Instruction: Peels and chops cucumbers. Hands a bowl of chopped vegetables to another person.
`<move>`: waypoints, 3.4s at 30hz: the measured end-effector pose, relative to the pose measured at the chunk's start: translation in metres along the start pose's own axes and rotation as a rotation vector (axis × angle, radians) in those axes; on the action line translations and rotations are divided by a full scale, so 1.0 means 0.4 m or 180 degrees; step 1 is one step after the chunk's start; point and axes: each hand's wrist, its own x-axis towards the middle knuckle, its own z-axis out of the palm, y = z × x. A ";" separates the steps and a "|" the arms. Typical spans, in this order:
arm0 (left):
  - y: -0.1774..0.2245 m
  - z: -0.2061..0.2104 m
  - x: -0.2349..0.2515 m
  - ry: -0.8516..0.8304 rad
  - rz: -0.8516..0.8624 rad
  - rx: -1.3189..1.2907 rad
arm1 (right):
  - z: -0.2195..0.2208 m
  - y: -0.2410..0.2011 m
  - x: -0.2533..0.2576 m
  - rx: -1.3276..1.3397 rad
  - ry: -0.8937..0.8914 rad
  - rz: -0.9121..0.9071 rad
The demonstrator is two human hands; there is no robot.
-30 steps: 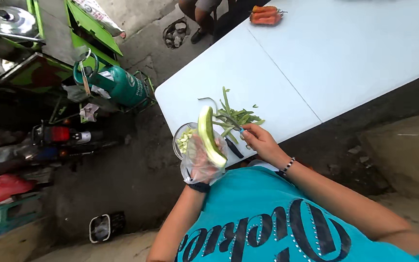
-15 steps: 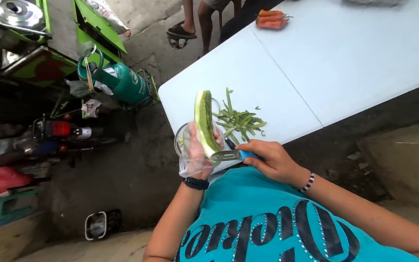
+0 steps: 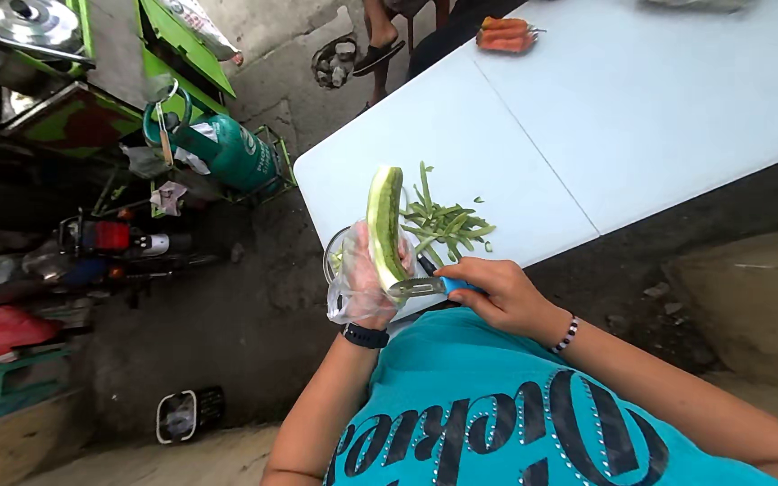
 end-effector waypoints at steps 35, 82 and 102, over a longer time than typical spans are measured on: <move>-0.044 0.036 -0.007 0.0400 -0.0052 0.0107 | -0.013 0.027 0.029 -0.0382 0.0151 0.0034; -0.095 0.023 0.016 0.0803 -0.0266 -0.0078 | 0.050 0.095 0.068 -0.0770 0.0748 0.1303; -0.101 -0.002 -0.001 0.0853 -0.0629 -0.0090 | 0.083 0.287 -0.057 0.0014 -0.0233 0.3084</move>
